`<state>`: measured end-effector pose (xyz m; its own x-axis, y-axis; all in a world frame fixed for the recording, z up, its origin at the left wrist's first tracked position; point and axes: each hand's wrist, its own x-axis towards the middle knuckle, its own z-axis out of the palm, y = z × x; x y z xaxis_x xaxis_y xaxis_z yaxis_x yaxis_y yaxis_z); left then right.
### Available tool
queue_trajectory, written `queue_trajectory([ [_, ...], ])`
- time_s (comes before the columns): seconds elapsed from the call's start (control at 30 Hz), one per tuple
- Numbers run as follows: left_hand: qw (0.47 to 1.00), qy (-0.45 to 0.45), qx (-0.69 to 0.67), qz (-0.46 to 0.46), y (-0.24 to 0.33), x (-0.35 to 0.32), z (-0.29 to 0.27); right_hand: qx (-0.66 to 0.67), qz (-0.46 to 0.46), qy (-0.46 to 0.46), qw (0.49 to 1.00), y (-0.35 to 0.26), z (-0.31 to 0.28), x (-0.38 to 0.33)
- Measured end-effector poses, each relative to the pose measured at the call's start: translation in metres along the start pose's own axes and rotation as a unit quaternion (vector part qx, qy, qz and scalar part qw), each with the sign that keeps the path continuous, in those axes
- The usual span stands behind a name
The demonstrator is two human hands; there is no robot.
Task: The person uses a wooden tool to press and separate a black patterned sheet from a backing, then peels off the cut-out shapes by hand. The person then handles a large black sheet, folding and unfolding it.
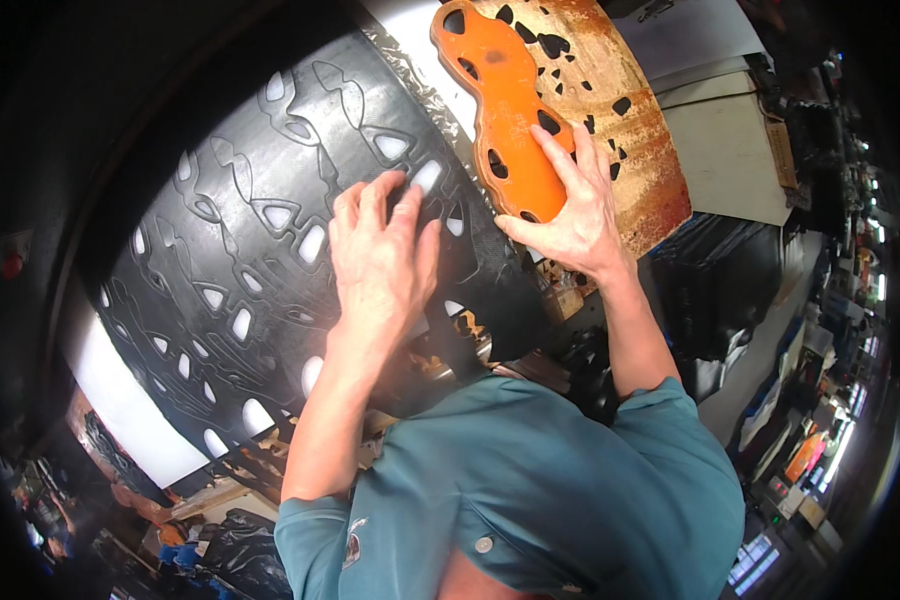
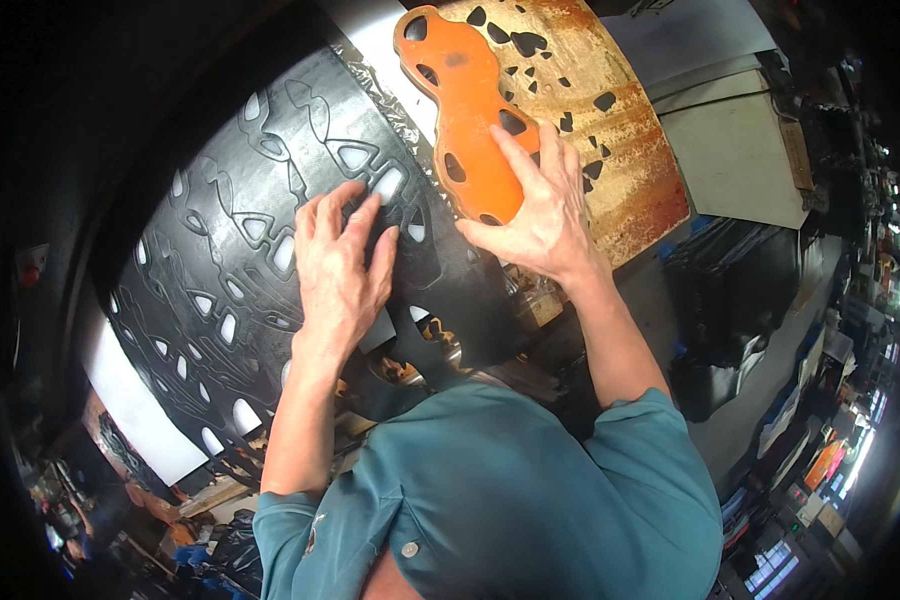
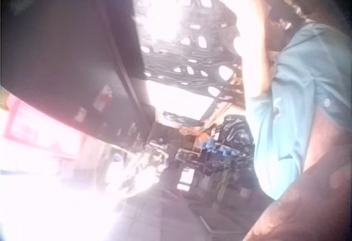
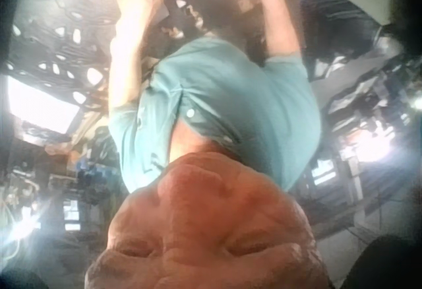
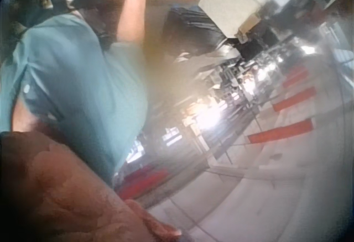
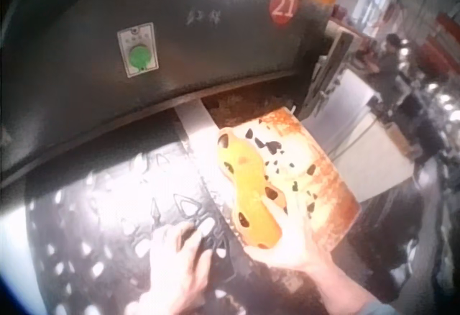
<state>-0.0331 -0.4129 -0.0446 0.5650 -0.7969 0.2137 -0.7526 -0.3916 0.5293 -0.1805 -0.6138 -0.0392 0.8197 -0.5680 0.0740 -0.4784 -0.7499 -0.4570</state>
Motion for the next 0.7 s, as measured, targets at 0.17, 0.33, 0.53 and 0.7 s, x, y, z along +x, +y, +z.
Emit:
queue_trajectory([
  [0.17, 0.999, 0.011, -0.031, 0.009, 0.002, 0.013, 0.007, 0.055, -0.113, 0.125, 0.984, -0.011, 0.0, 0.025],
  [0.33, 1.0, 0.004, -0.017, -0.006, -0.004, 0.028, 0.007, 0.096, -0.185, 0.079, 0.975, -0.037, 0.038, 0.059],
  [0.53, 0.98, 0.103, -0.17, 0.022, -0.016, 0.027, 0.007, 0.102, -0.159, 0.081, 0.979, -0.049, 0.045, 0.068],
  [0.7, 0.972, 0.133, -0.19, 0.048, -0.021, 0.02, 0.002, 0.345, -0.021, -0.038, 0.937, -0.066, 0.034, 0.067],
])
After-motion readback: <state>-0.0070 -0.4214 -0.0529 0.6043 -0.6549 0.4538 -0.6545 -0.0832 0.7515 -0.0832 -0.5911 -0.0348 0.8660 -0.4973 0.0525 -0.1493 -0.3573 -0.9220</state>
